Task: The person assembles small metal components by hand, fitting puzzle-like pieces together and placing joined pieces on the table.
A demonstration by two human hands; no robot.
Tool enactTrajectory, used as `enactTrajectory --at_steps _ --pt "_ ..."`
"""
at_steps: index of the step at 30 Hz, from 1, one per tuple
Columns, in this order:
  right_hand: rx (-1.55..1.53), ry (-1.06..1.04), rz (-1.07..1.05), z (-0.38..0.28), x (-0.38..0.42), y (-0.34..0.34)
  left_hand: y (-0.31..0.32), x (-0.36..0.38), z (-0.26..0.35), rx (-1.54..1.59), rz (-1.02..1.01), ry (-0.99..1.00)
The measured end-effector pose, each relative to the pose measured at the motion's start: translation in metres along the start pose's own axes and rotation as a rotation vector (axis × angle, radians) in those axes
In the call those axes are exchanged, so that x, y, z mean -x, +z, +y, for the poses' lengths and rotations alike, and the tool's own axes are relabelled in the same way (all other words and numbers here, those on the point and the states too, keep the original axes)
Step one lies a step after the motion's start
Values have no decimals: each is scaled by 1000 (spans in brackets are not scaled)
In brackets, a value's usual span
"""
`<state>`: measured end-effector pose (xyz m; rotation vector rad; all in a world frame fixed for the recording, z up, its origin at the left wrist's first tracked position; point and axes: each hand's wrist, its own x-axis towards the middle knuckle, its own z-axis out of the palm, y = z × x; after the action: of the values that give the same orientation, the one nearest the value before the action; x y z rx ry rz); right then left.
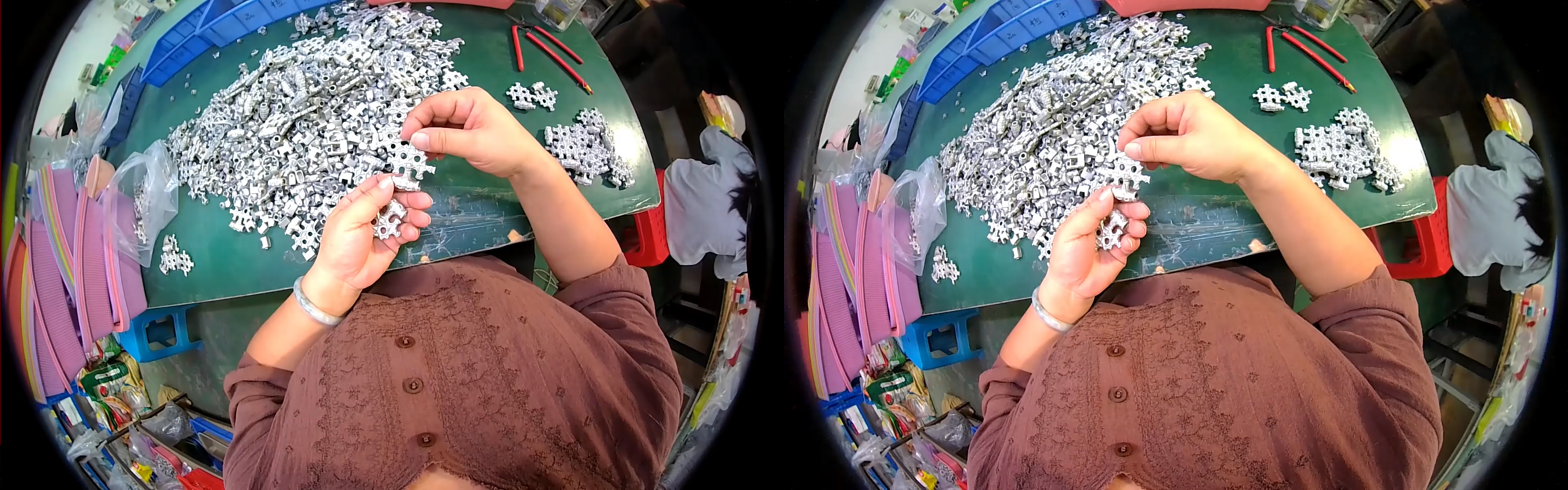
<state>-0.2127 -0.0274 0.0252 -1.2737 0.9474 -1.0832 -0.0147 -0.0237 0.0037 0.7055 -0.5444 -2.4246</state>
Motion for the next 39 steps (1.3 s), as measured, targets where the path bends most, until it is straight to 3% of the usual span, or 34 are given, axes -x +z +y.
enactTrajectory --at_steps 8,19,29,39 --pt "3 -36 -19 1 0 -1 -1 1 1 4 -20 18" --pt "72 -249 -89 3 -2 -4 1 0 -10 -179 75 290" --pt "52 -146 -80 1 0 -1 3 -3 -14 -344 133 516" --pt "30 -120 -77 1 0 -2 3 -2 -16 -356 141 535"
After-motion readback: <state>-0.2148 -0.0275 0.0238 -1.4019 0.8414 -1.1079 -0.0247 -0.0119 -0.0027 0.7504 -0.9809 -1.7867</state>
